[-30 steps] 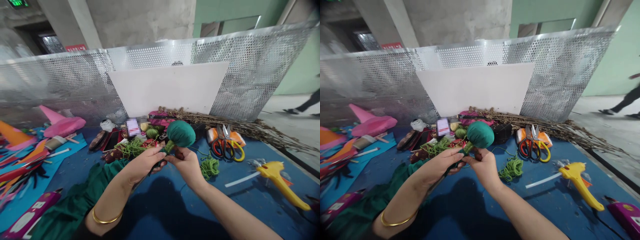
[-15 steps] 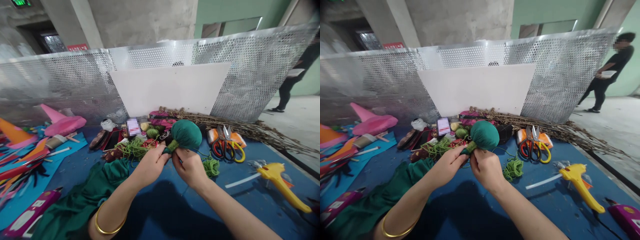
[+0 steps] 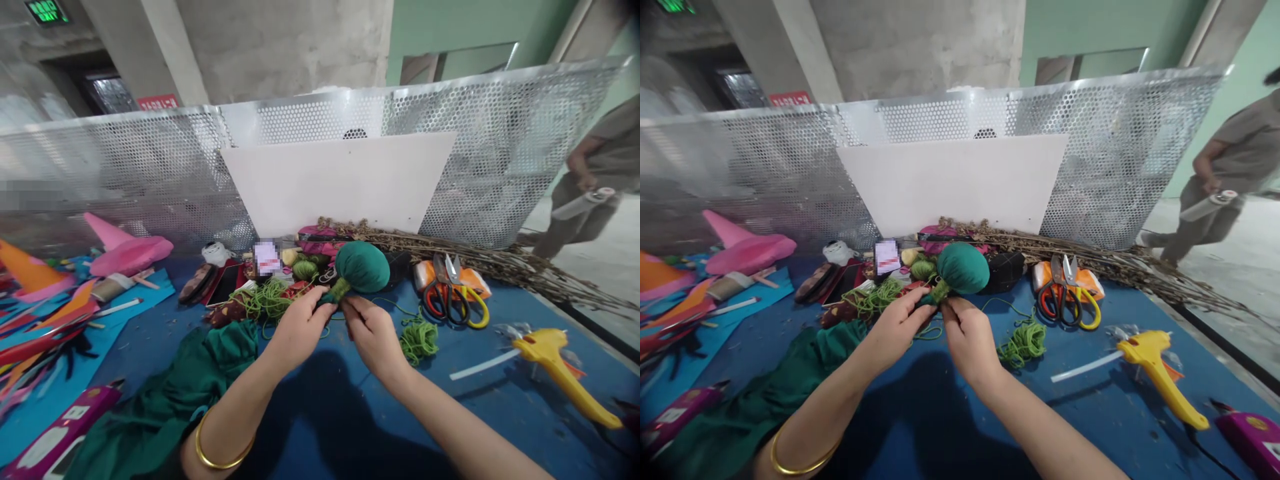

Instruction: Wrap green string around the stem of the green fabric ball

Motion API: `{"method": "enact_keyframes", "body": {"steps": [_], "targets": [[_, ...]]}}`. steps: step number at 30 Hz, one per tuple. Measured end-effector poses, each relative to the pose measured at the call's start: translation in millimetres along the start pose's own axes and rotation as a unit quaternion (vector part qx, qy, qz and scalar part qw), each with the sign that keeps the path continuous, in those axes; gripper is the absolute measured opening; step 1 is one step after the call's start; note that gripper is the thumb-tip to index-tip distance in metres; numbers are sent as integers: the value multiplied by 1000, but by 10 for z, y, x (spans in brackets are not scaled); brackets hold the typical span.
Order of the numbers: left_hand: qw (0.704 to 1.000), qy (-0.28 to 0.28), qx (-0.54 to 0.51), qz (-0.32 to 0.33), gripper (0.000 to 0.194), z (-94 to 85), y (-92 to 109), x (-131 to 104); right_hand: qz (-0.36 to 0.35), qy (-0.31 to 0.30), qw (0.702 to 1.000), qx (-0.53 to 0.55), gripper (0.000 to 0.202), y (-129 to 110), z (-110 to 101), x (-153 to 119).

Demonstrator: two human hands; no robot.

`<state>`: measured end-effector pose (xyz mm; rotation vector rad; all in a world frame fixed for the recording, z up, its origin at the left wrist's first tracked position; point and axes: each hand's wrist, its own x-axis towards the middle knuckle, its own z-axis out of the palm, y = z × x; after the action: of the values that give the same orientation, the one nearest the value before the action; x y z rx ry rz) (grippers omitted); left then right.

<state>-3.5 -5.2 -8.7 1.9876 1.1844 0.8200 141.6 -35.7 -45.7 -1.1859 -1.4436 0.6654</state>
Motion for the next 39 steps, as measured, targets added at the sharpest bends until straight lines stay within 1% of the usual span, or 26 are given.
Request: {"method": "enact_keyframes", "body": {"steps": [3,6,9,11,12,15,17,19,20,23,24,26,27,29,31,33,35,36,37,39], "targets": [[999,2,-39,5,25,-18,40,-7,61,3,994,95,33,7,45,-27],[999,11,-35,1,24,-42,76,-18,95,21,981,165,35,15,81,-48],[999,10,-19,-28,25,-74,84,-25,125,43,954,269,32,11,78,-53],[999,9,-13,-31,24,-95,77,-22,135,52,929,340,29,-3,55,-53],[1000,10,-8,-27,23,-104,73,-18,134,53,922,359,28,-13,40,-53],[1000,16,16,-12,21,-124,71,-7,120,59,927,350,30,-52,-6,-56],[1000,15,27,-6,20,-136,80,-6,118,83,936,322,30,-71,-33,-50],[999,19,33,-3,20,-151,92,-13,129,110,944,283,30,-63,-60,-25],[999,24,34,-2,19,-160,96,-18,140,111,950,257,32,-44,-76,-3],[1000,24,6,-8,20,-194,84,-33,170,73,968,173,36,67,-153,96],[1000,16,-15,-15,20,-205,73,-37,172,61,972,148,32,111,-188,133],[998,0,-51,-28,21,-222,48,-44,157,60,980,108,18,174,-261,199],[997,-6,-63,-34,21,-226,38,-47,143,64,984,90,20,185,-290,221],[997,-16,-70,-40,22,-228,31,-53,106,63,990,63,34,155,-316,235],[997,-27,-63,-41,23,-223,42,-56,59,20,996,61,37,75,-282,207],[998,-31,-45,-33,22,-220,62,-55,53,-52,993,95,32,-19,-205,152],[999,-29,-34,-26,21,-225,80,-49,92,-112,979,141,19,-96,-128,91],[999,-28,-37,-25,21,-230,86,-44,117,-127,972,157,16,-125,-102,62],[998,-29,-44,-26,21,-236,90,-39,138,-131,967,168,20,-150,-87,37],[997,-32,-62,-26,22,-247,93,-28,176,-113,959,190,26,-190,-89,0]]}}
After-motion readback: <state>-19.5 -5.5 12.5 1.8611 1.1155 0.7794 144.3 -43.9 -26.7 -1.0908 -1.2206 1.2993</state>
